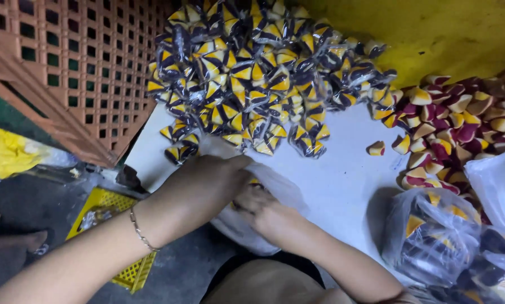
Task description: The person packs small individually wrapped snacks into larger plastic bags by hand.
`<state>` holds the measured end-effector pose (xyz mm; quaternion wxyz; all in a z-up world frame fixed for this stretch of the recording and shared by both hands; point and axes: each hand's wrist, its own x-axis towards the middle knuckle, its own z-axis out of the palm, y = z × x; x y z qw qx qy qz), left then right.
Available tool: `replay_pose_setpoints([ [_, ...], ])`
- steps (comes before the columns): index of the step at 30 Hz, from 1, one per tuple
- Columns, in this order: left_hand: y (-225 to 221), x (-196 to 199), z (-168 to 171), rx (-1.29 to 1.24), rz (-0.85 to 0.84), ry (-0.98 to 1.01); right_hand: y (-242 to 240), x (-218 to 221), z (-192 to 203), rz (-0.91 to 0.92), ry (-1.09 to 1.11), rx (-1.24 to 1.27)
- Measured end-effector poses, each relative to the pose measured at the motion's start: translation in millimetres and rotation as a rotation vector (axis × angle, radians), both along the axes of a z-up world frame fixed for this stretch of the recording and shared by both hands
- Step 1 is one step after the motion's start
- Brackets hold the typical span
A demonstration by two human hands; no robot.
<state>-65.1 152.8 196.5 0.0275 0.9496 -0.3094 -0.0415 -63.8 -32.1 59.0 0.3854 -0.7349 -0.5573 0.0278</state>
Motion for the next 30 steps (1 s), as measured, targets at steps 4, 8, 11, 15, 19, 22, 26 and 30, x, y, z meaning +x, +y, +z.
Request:
replay_pose_setpoints([
  [4,17,5,-5,-0.082,0.014,0.077,-66,71,-74,-0.275,0.508,0.267],
  [8,6,5,-2,-0.348,-0.082,0.035,-40,140,-161,-1.093,-0.122,-0.334],
  [11,2,3,6,-0.404,-0.072,0.022,-77,158,-184,-1.192,-0.042,-0.382],
  [15,-1,4,11,-0.478,0.078,0.176,-154,92,-129,-0.661,1.015,0.887],
  [19,-17,6,47,-0.365,0.343,0.581,-141,-25,-58,-0.449,0.879,1.207],
  [22,-30,15,42,-0.253,0.351,0.696,-78,-30,-10,-0.588,0.308,0.576],
  [26,-36,19,10,-0.202,-0.158,0.23,-20,12,-17,-0.247,-0.56,-0.052],
  [30,-20,26,-3,-0.366,-0.215,0.076,-80,24,48,0.044,0.262,0.281],
])
